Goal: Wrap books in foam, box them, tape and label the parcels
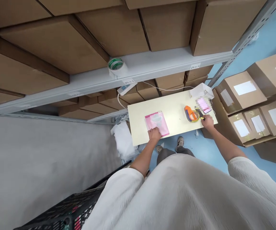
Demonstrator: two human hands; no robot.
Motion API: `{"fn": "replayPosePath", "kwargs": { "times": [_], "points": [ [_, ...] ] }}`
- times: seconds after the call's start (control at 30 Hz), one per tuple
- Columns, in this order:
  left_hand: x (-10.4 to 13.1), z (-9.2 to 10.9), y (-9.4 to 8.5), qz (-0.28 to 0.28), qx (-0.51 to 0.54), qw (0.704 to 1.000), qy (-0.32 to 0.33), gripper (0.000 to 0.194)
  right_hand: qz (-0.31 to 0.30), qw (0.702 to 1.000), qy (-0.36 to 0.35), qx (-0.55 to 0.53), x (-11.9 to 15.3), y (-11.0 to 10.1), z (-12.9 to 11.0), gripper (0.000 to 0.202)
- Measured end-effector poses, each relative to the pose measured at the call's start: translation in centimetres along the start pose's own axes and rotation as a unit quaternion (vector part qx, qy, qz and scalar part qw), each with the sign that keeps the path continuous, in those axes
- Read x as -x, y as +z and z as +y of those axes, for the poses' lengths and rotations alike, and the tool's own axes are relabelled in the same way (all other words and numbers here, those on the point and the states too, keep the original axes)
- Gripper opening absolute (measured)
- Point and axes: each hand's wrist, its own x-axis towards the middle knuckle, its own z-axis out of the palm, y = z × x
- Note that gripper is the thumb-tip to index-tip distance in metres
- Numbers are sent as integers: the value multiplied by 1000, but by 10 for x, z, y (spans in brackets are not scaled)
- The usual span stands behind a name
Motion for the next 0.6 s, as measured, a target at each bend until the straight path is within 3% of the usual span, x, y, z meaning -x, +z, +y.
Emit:
{"fn": "replayPosePath", "kwargs": {
  "times": [0.33,0.47,0.6],
  "points": [
    [10,10,17,-21,-23,999,-16,58,-32,995,-57,74,-18,10,-5,28],
    [7,6,19,-28,-23,999,-11,60,-43,996,-55,58,-19,2,-6,25],
    [5,4,22,-27,-17,999,-10,57,-6,1000,-9,-27,-14,-16,-6,33]
  ]
}}
